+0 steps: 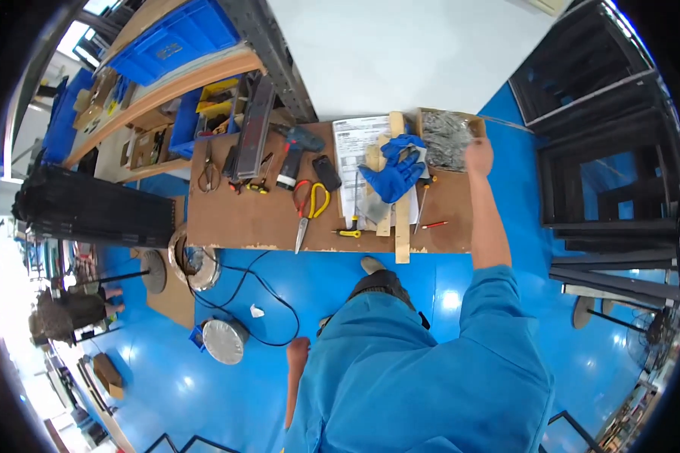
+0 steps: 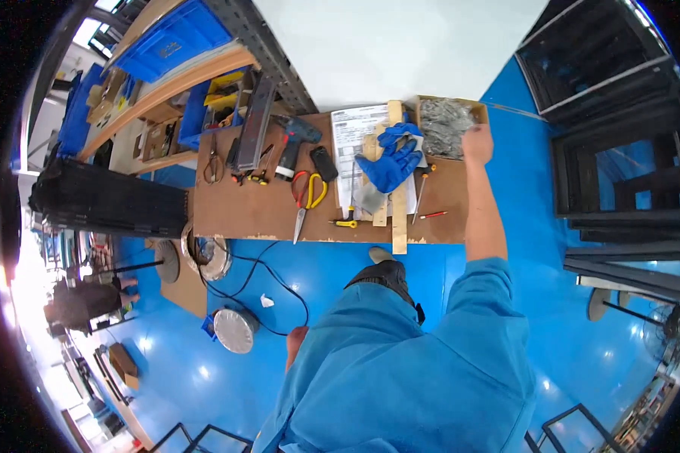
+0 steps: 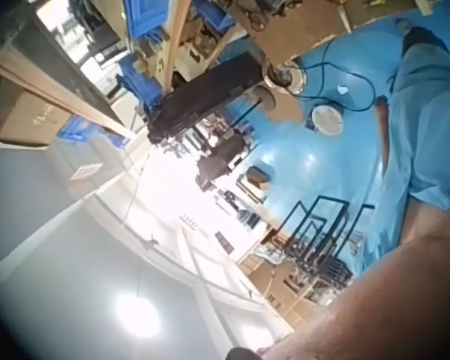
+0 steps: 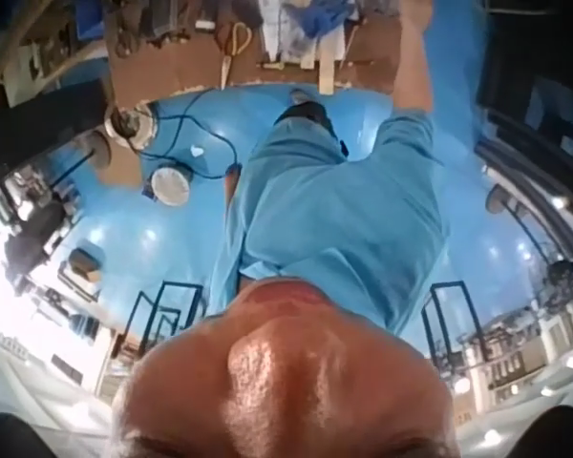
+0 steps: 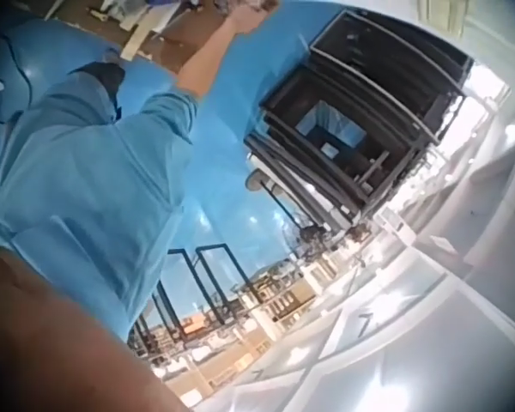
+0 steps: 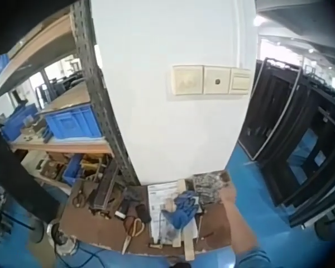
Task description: Assembling components onto metal frames in an industrial setting.
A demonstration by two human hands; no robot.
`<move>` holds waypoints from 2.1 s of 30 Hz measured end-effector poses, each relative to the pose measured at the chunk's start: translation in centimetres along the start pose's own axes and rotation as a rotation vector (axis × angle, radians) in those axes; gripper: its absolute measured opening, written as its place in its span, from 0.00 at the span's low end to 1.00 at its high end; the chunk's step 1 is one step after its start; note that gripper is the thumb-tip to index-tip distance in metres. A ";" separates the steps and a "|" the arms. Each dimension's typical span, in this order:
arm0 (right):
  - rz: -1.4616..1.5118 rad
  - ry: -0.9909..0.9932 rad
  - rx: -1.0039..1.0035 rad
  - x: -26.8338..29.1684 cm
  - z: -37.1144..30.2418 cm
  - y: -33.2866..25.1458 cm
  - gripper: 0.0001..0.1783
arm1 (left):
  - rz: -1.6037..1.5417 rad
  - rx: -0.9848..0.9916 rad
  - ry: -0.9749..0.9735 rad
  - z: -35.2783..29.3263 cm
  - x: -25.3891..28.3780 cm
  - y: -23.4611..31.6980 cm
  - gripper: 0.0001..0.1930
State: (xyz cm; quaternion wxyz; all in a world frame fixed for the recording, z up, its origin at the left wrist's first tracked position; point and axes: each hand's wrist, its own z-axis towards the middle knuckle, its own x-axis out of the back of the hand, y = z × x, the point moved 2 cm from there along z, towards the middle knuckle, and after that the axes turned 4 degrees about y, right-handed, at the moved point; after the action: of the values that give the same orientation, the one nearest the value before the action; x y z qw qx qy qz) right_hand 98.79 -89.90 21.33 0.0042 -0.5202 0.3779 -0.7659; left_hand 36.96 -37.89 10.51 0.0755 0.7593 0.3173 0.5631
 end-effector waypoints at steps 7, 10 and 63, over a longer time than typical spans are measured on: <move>0.564 -0.103 0.456 9.0 -9.5 -13.1 0.10 | -0.525 0.406 0.066 5.4 4.4 14.4 0.17; 0.742 -0.624 0.519 7.8 -19.6 -17.7 0.10 | -0.776 0.285 0.217 6.4 9.8 20.2 0.18; 0.025 -2.829 1.673 28.0 -147.4 -24.7 0.18 | -1.113 1.103 1.820 -64.8 22.3 -36.7 0.05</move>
State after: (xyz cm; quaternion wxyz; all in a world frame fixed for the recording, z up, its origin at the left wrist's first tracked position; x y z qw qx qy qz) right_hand -22.40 1.26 32.41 -0.5939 0.6148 0.4158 -0.3103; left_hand -32.44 -12.03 34.17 -0.2787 -0.2281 0.7374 0.5714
